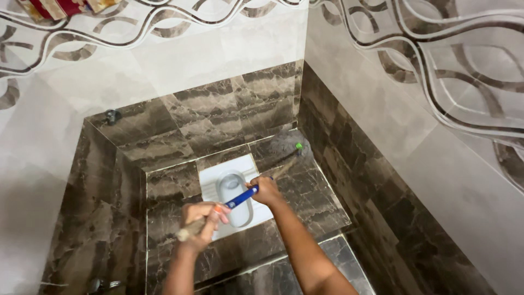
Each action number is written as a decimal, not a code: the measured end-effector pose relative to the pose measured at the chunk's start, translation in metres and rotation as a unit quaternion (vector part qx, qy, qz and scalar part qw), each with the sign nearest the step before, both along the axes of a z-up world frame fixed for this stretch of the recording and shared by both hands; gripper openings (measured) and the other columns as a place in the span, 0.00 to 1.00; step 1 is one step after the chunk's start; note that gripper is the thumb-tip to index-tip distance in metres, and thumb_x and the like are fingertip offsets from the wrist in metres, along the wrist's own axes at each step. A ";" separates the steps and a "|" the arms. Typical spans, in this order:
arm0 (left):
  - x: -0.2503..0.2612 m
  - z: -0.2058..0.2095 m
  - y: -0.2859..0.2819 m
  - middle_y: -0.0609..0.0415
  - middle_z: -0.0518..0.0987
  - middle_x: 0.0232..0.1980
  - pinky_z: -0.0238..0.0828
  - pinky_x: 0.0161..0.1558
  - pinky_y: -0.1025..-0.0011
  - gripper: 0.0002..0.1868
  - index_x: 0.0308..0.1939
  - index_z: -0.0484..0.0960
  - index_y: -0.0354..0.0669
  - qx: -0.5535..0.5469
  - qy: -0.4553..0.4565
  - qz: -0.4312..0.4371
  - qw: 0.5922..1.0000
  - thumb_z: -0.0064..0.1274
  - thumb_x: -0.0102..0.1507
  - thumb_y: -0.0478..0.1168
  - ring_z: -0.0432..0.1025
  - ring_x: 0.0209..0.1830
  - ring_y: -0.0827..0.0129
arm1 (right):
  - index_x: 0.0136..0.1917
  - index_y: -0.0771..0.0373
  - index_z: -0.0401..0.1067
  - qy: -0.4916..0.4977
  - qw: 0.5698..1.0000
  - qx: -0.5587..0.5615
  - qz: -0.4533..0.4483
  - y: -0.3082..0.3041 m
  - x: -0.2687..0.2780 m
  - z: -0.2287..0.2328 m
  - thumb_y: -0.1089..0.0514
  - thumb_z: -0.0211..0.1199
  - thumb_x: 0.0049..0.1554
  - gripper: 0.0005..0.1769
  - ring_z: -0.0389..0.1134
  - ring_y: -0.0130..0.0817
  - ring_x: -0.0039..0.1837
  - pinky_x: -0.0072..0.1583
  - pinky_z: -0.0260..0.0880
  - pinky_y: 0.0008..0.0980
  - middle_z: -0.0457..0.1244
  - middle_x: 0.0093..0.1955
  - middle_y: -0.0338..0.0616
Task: The person cleans a bathroom floor using a mop, moving the mop head across the tiled surface and around the base of a squat toilet and plumbing fixtures.
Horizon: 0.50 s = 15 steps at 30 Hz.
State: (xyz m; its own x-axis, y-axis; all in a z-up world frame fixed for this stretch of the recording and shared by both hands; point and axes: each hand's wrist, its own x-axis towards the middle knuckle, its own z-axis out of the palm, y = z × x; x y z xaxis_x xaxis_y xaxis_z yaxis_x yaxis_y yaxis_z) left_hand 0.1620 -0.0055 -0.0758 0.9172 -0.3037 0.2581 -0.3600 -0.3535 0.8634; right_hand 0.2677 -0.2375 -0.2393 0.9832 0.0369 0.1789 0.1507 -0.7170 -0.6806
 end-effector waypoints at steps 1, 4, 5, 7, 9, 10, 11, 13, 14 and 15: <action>0.001 0.006 0.005 0.49 0.88 0.26 0.76 0.22 0.67 0.22 0.24 0.89 0.39 -0.001 -0.002 -0.001 1.000 0.46 0.66 0.45 0.77 0.17 0.61 | 0.30 0.60 0.76 -0.002 1.000 -0.001 -0.001 0.005 -0.002 0.007 0.42 0.65 0.58 0.23 0.70 0.58 0.42 0.45 0.68 0.51 0.67 0.36 0.57; 0.004 0.020 0.019 0.48 0.86 0.26 0.75 0.26 0.71 0.26 0.20 0.83 0.38 -0.085 -0.104 -0.062 0.989 0.47 0.69 0.47 0.83 0.30 0.66 | 0.31 0.58 0.78 -0.027 0.999 0.022 -0.025 0.018 -0.012 0.018 0.43 0.65 0.55 0.20 0.70 0.58 0.42 0.46 0.69 0.51 0.68 0.36 0.56; 0.005 0.022 0.022 0.47 0.86 0.27 0.73 0.25 0.72 0.25 0.21 0.83 0.36 -0.107 -0.080 -0.067 0.989 0.47 0.68 0.47 0.82 0.30 0.65 | 0.31 0.59 0.77 -0.030 0.999 0.023 -0.020 0.020 -0.015 0.021 0.43 0.65 0.56 0.21 0.70 0.58 0.42 0.46 0.69 0.51 0.68 0.36 0.56; 0.007 0.026 0.030 0.45 0.86 0.28 0.71 0.24 0.72 0.24 0.21 0.83 0.34 -0.130 -0.058 -0.072 0.987 0.47 0.67 0.47 0.81 0.30 0.64 | 0.30 0.59 0.76 -0.034 0.999 0.022 -0.014 0.024 -0.021 0.025 0.43 0.65 0.57 0.22 0.70 0.57 0.42 0.47 0.70 0.50 0.67 0.36 0.56; 0.010 0.030 0.036 0.45 0.84 0.27 0.80 0.42 0.67 0.30 0.17 0.75 0.38 -0.189 -0.107 -0.133 0.967 0.48 0.73 0.47 0.83 0.36 0.61 | 0.31 0.59 0.77 -0.041 0.998 0.045 -0.016 0.029 -0.028 0.032 0.46 0.65 0.55 0.18 0.70 0.57 0.43 0.46 0.70 0.51 0.68 0.35 0.56; 0.009 0.033 0.040 0.45 0.84 0.27 0.80 0.42 0.67 0.30 0.17 0.75 0.38 -0.190 -0.108 -0.133 0.967 0.48 0.73 0.47 0.83 0.36 0.61 | 0.31 0.59 0.77 -0.041 0.998 0.044 -0.016 0.031 -0.031 0.036 0.46 0.65 0.55 0.18 0.70 0.57 0.43 0.46 0.70 0.51 0.68 0.35 0.56; 0.009 0.039 0.045 0.44 0.84 0.26 0.75 0.35 0.69 0.28 0.18 0.79 0.35 -0.171 -0.082 -0.100 0.977 0.47 0.70 0.47 0.82 0.33 0.60 | 0.30 0.60 0.77 -0.047 0.998 0.033 -0.021 0.035 -0.034 0.041 0.45 0.65 0.56 0.20 0.70 0.58 0.43 0.47 0.70 0.51 0.67 0.35 0.56; 0.010 0.051 0.050 0.42 0.85 0.26 0.70 0.27 0.70 0.26 0.20 0.83 0.31 -0.152 -0.056 -0.067 0.984 0.46 0.67 0.46 0.81 0.30 0.60 | 0.29 0.61 0.76 -0.054 0.998 0.023 -0.027 0.040 -0.041 0.053 0.44 0.65 0.57 0.22 0.70 0.58 0.43 0.47 0.70 0.50 0.67 0.35 0.56; 0.010 0.057 0.051 0.43 0.83 0.25 0.74 0.31 0.69 0.26 0.20 0.82 0.32 -0.170 -0.071 -0.079 0.980 0.46 0.68 0.46 0.81 0.30 0.60 | 0.29 0.60 0.76 -0.050 0.998 0.032 -0.036 0.043 -0.046 0.059 0.44 0.65 0.57 0.22 0.70 0.58 0.42 0.48 0.70 0.50 0.67 0.34 0.57; 0.010 0.063 0.052 0.44 0.82 0.24 0.78 0.36 0.68 0.26 0.21 0.80 0.32 -0.188 -0.085 -0.091 0.974 0.46 0.69 0.46 0.81 0.30 0.60 | 0.30 0.60 0.77 -0.046 0.997 0.041 -0.046 0.046 -0.050 0.065 0.44 0.65 0.57 0.22 0.70 0.58 0.42 0.48 0.71 0.50 0.67 0.34 0.58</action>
